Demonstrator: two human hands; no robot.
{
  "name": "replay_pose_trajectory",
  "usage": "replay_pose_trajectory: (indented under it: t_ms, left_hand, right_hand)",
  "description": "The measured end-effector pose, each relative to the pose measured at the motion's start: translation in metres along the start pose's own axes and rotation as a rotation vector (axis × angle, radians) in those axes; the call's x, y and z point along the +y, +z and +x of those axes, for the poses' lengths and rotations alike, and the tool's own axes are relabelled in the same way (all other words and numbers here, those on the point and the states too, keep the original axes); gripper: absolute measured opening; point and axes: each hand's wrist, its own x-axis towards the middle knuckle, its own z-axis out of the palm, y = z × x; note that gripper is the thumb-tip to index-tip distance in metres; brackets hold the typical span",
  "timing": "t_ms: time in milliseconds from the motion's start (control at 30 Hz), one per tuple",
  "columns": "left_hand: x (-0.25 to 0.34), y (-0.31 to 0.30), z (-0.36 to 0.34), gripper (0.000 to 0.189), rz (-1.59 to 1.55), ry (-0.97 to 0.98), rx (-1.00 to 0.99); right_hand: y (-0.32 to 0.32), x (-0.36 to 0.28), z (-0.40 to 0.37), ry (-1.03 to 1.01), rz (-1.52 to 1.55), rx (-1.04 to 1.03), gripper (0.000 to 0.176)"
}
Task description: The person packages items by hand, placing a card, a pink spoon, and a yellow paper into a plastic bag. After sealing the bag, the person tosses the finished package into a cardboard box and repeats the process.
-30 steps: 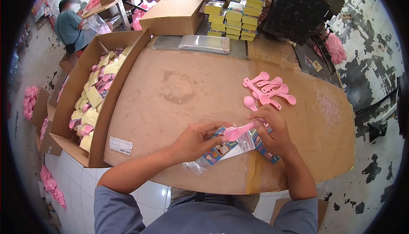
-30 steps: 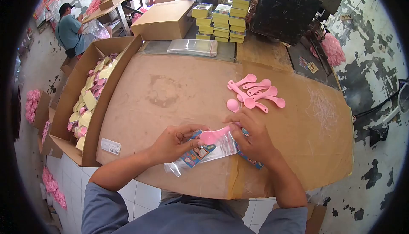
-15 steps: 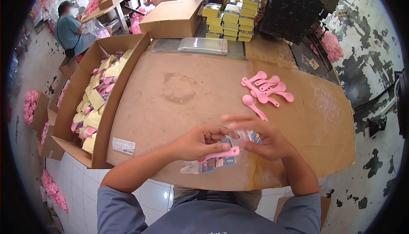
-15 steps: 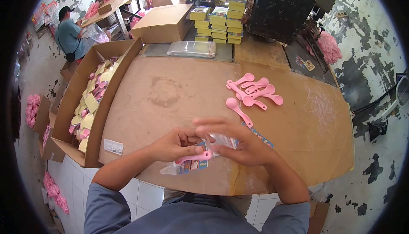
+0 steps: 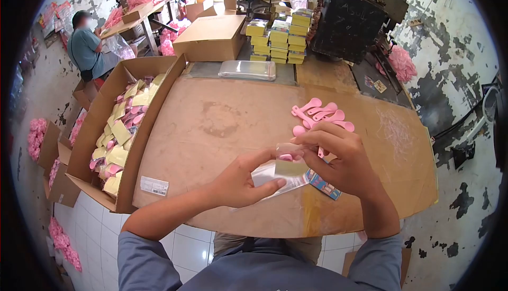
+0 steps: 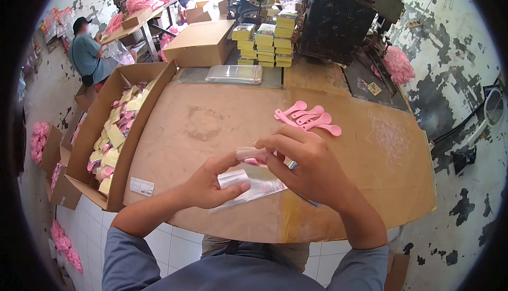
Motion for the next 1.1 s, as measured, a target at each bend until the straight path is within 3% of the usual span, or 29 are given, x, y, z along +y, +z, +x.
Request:
replay_pose_trajectory:
  t_ms: [133,333,633,733,833,1067,1100]
  left_hand:
    - [-0.004,0.007,0.010,0.036,-0.181,-0.110,0.078]
    - [-0.005,0.020,0.015,0.036,-0.309,-0.110,0.212]
    - [-0.013,0.015,0.008,0.041,-0.148,-0.059,0.172]
    - [-0.012,0.009,0.007,0.040,-0.224,-0.162,0.182]
    - [-0.020,0.003,0.005,0.046,-0.466,-0.137,0.189]
    - [-0.006,0.008,0.009,0.044,-0.224,-0.157,0.164]
    - [-0.011,0.007,0.008,0.043,-0.198,-0.151,0.166]
  right_hand:
    - [0.000,-0.001,0.001,-0.031,0.015,-0.030,0.012]
    - [0.010,0.008,-0.007,-0.024,0.071,0.069,0.011]
    - [0.022,0.022,-0.003,-0.030,0.112,0.094,0.015]
    - [0.026,0.024,-0.002,-0.014,0.115,0.127,0.015]
    - [0.027,0.026,-0.002,0.060,0.149,0.148,0.019]
    - [0.028,0.032,-0.009,0.175,0.243,0.176,0.022]
    - [0.030,0.032,-0.009,0.082,0.113,0.228,0.023]
